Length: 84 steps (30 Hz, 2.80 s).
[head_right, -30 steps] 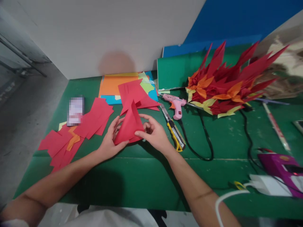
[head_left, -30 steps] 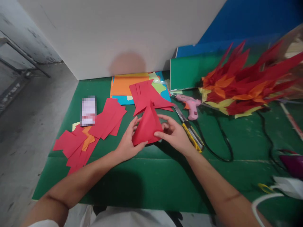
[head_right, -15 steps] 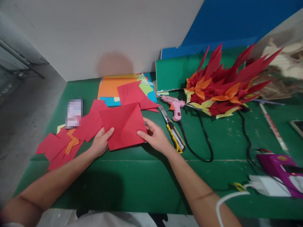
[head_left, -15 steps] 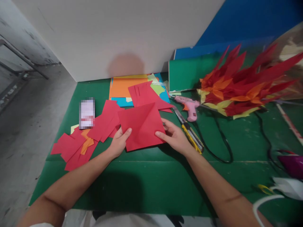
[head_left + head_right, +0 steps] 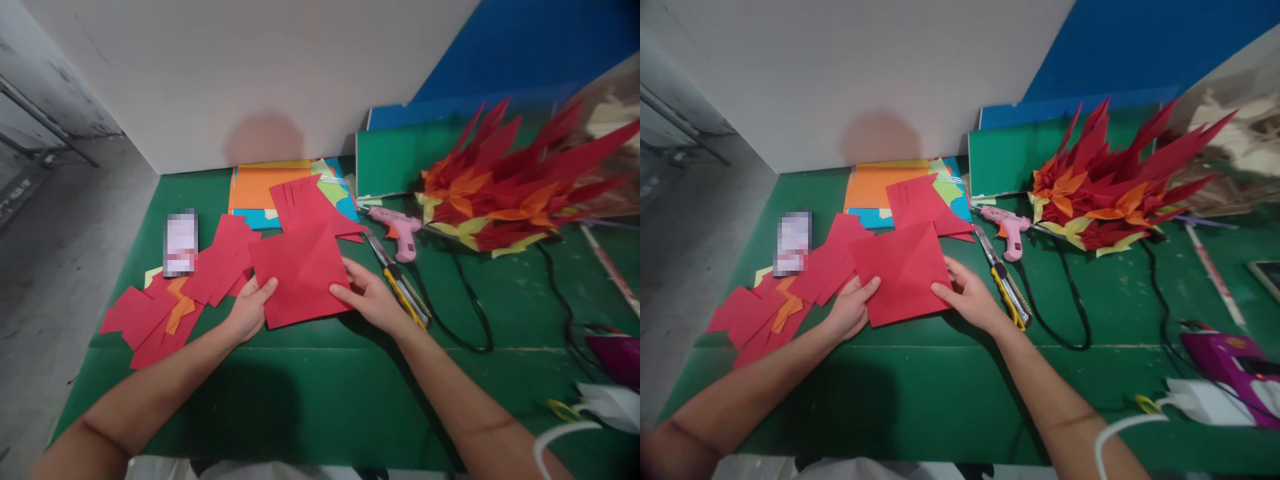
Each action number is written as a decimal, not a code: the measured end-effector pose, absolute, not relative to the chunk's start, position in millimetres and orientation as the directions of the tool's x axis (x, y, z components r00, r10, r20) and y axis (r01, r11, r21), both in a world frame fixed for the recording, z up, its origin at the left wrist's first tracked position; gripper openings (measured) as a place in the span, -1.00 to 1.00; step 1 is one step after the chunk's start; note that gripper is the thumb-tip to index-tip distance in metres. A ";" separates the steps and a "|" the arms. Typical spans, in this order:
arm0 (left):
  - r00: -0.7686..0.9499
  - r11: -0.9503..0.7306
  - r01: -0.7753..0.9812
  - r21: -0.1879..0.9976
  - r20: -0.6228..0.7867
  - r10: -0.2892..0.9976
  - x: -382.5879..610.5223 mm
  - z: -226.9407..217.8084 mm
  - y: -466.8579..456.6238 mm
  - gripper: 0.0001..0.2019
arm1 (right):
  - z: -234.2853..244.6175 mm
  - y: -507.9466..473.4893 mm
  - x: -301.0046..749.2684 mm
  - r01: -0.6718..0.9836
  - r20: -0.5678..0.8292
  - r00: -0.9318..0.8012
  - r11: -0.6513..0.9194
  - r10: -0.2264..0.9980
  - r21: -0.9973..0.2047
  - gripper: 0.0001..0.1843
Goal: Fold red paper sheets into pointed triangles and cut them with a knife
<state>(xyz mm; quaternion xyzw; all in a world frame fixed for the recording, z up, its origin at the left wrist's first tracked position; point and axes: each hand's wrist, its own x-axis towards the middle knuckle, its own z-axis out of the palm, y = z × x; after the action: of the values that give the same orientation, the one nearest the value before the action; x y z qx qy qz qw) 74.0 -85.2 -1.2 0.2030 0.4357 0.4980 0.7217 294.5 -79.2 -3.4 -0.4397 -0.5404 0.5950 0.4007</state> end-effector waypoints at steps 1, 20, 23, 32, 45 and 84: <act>0.124 0.422 -0.546 0.723 -0.428 0.895 74.2 -0.9 -85.2 -0.52 | -2.9 -79.5 294.2 -0.002 -0.093 -0.291 -0.097 0.952 -0.995 -0.38; 0.332 0.554 -0.434 0.710 -0.446 0.831 64.6 5.6 -86.4 -0.45 | -1.1 -82.5 301.0 0.269 0.097 -0.361 0.204 0.927 -0.941 -0.49; 0.375 0.566 -0.394 0.724 -0.436 0.818 66.2 8.0 -86.8 -0.31 | 1.3 -81.3 301.1 0.282 0.096 -0.406 0.224 0.909 -0.933 -0.69; 0.226 0.212 -0.311 0.926 -0.145 0.963 64.2 1.9 -88.0 -0.50 | 8.7 -81.3 306.8 0.168 0.048 -0.219 0.086 0.975 -0.982 -0.70; 0.154 -0.279 0.050 0.959 0.269 0.951 59.0 -4.8 -81.6 -0.61 | 5.8 -80.2 305.8 0.364 0.114 -0.061 0.128 0.992 -0.923 -0.84; 0.356 -0.282 0.168 0.944 0.209 0.911 57.7 -0.6 -83.9 -0.71 | 7.8 -81.1 306.0 0.324 0.180 -0.244 0.255 0.953 -0.911 -0.82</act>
<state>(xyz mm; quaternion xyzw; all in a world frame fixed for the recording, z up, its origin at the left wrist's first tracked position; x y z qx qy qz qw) 57.7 -83.9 -0.6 0.6879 0.3922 0.4098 0.4528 306.0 -81.1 7.8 -0.4671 -0.6837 0.3929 0.3999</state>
